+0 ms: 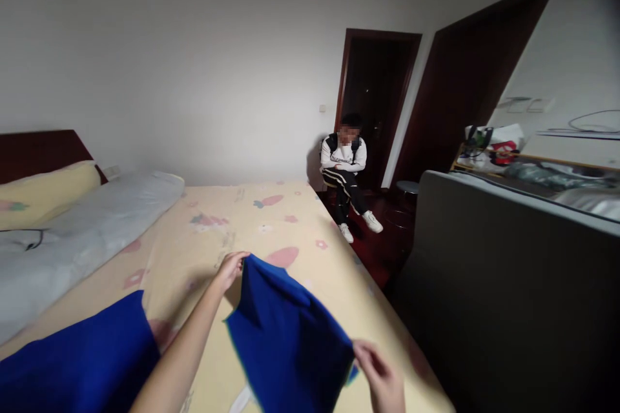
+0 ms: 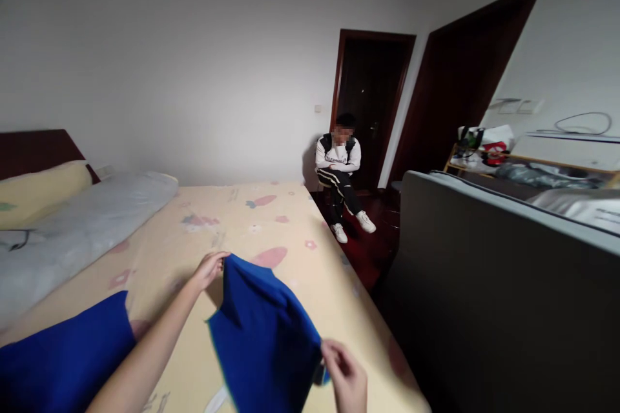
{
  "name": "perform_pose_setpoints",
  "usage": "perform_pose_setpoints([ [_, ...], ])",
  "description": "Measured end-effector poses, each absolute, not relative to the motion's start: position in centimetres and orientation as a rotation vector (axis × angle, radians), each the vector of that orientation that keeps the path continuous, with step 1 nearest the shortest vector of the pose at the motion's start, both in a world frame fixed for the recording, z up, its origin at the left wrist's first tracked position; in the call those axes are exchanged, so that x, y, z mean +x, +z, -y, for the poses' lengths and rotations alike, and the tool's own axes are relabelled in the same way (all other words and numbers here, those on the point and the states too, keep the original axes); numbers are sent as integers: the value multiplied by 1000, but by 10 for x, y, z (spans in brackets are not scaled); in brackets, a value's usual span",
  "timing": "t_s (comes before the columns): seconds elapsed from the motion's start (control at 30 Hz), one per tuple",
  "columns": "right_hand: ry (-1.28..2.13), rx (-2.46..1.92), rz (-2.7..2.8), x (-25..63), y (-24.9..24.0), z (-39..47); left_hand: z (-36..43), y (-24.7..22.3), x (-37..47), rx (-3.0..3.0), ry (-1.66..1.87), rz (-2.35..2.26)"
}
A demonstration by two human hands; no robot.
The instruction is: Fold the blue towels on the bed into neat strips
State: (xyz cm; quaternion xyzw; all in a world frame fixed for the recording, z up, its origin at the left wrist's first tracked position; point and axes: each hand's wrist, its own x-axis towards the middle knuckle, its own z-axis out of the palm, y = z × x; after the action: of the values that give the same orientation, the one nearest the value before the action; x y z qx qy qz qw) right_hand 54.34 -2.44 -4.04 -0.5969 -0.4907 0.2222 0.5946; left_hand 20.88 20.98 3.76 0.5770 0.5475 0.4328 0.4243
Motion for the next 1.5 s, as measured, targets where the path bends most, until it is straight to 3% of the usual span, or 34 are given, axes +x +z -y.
perform_pose_setpoints([
  [0.23,928,-1093,1077,590,95,-50,-111,123,131,1187,1381,-1164],
  [0.37,975,-1038,1180,585,133,-79,-68,147,113,1135,1480,-1173],
  [0.8,880,-1035,1361,554,175,-70,-8,191,88,1132,1854,-1248],
  [1.17,661,-1191,1606,568,197,-45,-2,197,82,1387,1606,-1440],
  [1.37,558,-1206,1777,579,199,-37,-4,197,75,1826,1472,-1671],
  [1.5,681,-1213,1798,585,192,-45,-9,198,70,2002,1325,-1563],
])
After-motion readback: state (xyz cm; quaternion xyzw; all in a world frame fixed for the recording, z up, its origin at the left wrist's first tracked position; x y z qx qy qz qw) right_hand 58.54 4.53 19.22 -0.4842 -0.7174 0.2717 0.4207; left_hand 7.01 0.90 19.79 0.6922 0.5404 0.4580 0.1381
